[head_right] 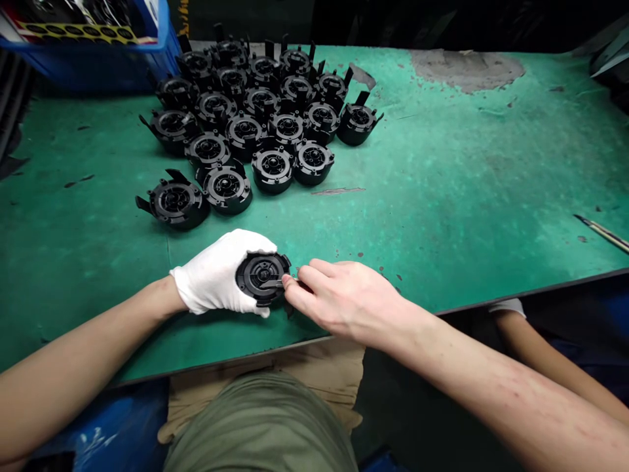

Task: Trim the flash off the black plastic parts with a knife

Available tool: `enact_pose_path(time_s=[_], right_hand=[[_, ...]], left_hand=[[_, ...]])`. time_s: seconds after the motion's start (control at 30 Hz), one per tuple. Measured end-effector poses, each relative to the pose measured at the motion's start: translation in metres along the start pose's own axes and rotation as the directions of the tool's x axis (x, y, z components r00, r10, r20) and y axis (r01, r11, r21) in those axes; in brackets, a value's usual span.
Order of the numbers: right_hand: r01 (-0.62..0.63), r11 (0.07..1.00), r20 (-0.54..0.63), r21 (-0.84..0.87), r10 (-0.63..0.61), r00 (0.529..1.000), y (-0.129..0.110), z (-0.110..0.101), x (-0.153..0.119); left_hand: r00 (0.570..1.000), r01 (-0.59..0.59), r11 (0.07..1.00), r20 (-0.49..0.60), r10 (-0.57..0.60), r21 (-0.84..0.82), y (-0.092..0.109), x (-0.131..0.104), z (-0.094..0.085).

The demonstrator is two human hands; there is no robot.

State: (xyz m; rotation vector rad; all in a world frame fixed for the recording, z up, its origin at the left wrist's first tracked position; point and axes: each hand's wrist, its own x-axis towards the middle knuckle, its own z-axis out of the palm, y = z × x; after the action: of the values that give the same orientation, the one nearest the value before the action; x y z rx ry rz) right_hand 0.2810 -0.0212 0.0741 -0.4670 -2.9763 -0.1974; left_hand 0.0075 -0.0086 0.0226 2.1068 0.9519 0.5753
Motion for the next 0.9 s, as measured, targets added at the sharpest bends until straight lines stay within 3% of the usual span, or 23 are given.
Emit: enact_pose_path(time_s=[0.1, 0.37, 0.9], right_hand=[[0.002, 0.999, -0.018, 0.053, -0.001, 1.0, 0.008, 0.009, -0.003], [-0.113, 0.973, -0.108, 0.2, 0.137, 0.985, 0.008, 0.02, -0.012], [-0.109, 0.986, -0.121, 0.127, 0.125, 0.985, 0.006, 0.021, -0.003]], left_hand=[[1.0, 0.015, 1.0, 0.014, -0.015, 0.004, 0.0, 0.0, -0.001], [1.0, 0.007, 1.0, 0.014, -0.007, -0.029, -0.001, -0.001, -0.001], [1.0, -0.002, 1.0, -0.007, 0.001, -0.004, -0.002, -0.001, 0.0]])
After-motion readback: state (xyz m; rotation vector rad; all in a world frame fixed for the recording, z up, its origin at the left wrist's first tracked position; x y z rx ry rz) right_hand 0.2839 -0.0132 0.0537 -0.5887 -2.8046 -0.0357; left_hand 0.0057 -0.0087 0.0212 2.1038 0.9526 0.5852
